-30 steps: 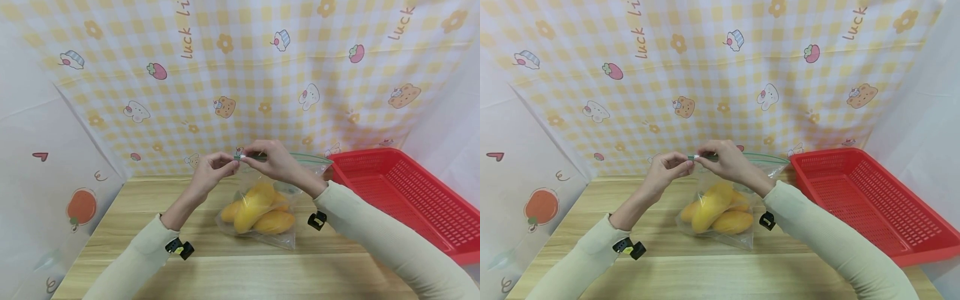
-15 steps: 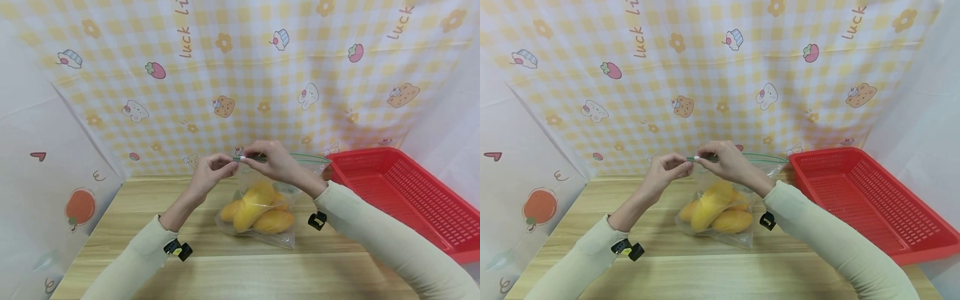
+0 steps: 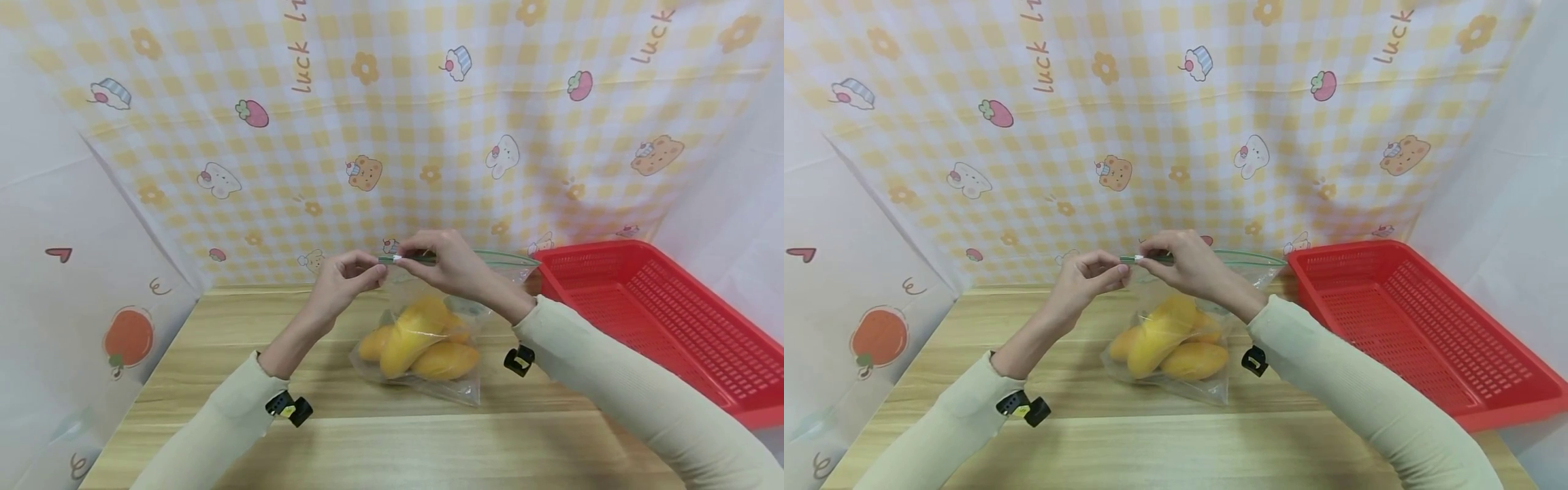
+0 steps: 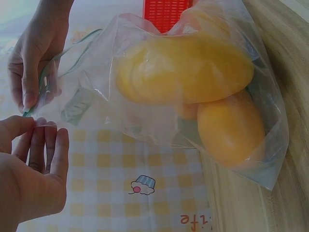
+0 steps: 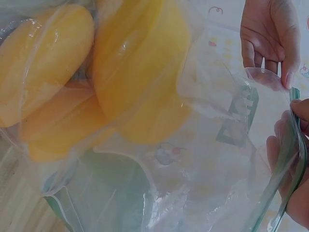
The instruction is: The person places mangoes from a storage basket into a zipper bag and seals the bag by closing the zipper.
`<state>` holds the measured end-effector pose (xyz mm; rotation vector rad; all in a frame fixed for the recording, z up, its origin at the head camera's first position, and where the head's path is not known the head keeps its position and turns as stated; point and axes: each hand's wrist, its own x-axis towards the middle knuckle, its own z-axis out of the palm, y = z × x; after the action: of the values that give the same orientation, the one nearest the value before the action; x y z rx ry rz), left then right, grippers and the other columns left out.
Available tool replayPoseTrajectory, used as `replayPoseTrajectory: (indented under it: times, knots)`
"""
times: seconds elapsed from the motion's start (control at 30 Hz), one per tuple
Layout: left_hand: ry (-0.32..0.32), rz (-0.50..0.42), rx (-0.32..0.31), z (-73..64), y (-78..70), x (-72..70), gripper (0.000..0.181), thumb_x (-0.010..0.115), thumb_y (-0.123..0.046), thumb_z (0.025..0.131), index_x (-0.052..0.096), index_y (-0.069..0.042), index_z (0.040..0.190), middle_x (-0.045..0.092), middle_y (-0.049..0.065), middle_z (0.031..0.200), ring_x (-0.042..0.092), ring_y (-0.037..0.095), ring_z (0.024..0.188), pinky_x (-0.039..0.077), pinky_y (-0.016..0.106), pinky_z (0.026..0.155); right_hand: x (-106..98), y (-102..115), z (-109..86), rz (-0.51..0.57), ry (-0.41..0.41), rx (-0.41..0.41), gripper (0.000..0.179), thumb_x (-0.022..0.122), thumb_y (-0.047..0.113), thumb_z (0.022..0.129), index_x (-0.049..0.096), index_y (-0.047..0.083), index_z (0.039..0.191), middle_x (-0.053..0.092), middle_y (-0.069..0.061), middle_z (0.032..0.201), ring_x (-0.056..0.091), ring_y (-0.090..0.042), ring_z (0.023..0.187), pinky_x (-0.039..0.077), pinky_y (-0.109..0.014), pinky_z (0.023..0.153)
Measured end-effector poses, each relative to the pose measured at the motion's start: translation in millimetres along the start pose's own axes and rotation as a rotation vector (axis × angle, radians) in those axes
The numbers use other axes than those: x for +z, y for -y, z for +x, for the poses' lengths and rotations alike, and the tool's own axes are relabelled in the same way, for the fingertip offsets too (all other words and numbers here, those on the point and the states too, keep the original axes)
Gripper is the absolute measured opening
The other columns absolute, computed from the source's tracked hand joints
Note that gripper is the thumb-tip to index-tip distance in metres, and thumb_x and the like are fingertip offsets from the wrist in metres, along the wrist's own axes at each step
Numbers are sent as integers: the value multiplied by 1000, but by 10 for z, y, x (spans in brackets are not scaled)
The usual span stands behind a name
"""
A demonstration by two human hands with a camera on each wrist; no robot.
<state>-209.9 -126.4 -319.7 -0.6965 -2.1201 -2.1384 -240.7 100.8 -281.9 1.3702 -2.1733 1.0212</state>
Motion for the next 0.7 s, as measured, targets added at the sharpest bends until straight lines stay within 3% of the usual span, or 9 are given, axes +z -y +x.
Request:
replayPoseTrajectory:
  times: [0.7]
  knots:
    - [-5, 13, -13, 7, 34, -11, 14, 69, -4, 98, 69, 9, 102, 68, 13, 94, 67, 22, 85, 59, 43, 87, -2, -25, -23, 1, 0, 0, 5, 77, 5, 92, 77, 3, 96, 71, 0, 89, 67, -10, 81, 59, -27, 71]
